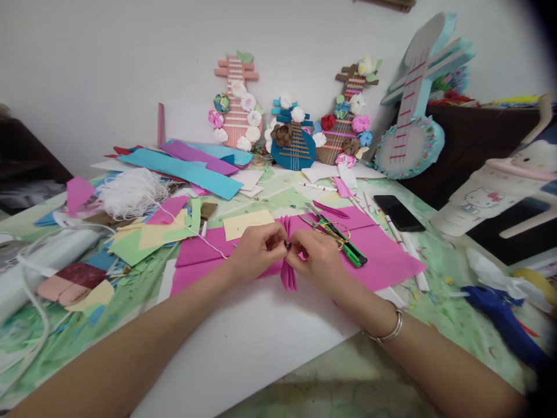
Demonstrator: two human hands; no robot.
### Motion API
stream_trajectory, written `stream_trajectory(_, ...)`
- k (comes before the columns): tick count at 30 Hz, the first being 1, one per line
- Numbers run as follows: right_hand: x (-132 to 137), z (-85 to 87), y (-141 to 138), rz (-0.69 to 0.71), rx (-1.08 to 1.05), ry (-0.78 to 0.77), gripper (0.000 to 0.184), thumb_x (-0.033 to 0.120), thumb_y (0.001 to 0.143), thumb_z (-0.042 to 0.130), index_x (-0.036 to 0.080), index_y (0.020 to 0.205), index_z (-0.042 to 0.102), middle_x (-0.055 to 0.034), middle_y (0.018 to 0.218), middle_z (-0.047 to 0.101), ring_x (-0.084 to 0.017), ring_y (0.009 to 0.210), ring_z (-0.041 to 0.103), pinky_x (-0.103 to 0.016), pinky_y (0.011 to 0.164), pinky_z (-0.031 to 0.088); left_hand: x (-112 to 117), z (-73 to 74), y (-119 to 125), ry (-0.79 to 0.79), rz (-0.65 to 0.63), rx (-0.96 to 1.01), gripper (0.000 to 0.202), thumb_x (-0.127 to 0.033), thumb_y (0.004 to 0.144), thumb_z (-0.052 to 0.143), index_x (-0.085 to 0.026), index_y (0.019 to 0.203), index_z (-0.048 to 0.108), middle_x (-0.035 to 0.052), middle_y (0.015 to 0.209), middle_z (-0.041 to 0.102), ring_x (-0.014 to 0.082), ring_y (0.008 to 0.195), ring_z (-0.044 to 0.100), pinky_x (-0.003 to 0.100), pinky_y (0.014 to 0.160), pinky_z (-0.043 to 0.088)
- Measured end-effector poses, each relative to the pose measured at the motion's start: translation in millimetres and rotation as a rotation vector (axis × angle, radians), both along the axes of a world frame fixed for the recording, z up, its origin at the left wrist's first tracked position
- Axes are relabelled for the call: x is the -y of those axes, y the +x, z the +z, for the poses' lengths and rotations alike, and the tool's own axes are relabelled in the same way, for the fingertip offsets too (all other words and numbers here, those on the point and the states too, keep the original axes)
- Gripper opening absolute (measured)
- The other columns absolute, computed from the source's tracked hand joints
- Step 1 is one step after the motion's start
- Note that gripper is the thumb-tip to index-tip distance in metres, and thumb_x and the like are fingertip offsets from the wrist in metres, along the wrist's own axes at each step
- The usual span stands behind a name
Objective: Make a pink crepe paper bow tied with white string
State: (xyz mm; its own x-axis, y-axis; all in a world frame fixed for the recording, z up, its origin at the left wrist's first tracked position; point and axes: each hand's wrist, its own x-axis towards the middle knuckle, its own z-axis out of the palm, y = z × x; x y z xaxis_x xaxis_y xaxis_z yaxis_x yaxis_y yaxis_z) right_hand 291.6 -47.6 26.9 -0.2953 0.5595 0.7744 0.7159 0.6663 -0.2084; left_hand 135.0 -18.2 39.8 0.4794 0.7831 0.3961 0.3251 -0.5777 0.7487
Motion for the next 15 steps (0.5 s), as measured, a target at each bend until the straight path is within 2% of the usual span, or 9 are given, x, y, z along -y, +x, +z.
stream_trajectory(8,1.0,0.0,-0.8,-0.003,-0.023,0.045,0.017,0.008,0.071,0.049,0.019,0.06,0.043,0.0032,0.053,0.047,-0.01,0.051,0.041,-0.023,0.051,0.029,2.0,1.2,-0.6,-0.088,-0.013,0.028,0.007,-0.011,0.068,0.047,-0.015,0.066,0.053,-0.0048,0.056,0.044,0.0071,0.054,0.035,0.019,0.048,0.027)
stream_trajectory(12,2.0,3.9,-1.5,-0.065,-0.087,-0.034,0.016,0.008,0.068,0.048,0.02,0.06,0.042,0.0034,0.052,0.047,-0.01,0.049,0.041,-0.023,0.05,0.03,-1.0,2.1,-2.1,-0.054,0.014,0.032,0.005,-0.012,0.067,0.049,-0.015,0.065,0.052,-0.0047,0.057,0.044,0.0073,0.054,0.036,0.019,0.049,0.028)
stream_trajectory(15,2.1,6.3,-7.8,-0.042,-0.127,-0.103,0.012,0.009,0.068,0.048,0.02,0.065,0.046,0.0034,0.053,0.05,-0.01,0.048,0.044,-0.022,0.049,0.031,-6.9,0.2,-1.7,-0.1,-0.047,0.105,0.008,-0.014,0.071,0.047,-0.015,0.069,0.054,-0.0022,0.065,0.052,0.0091,0.06,0.046,0.02,0.056,0.037)
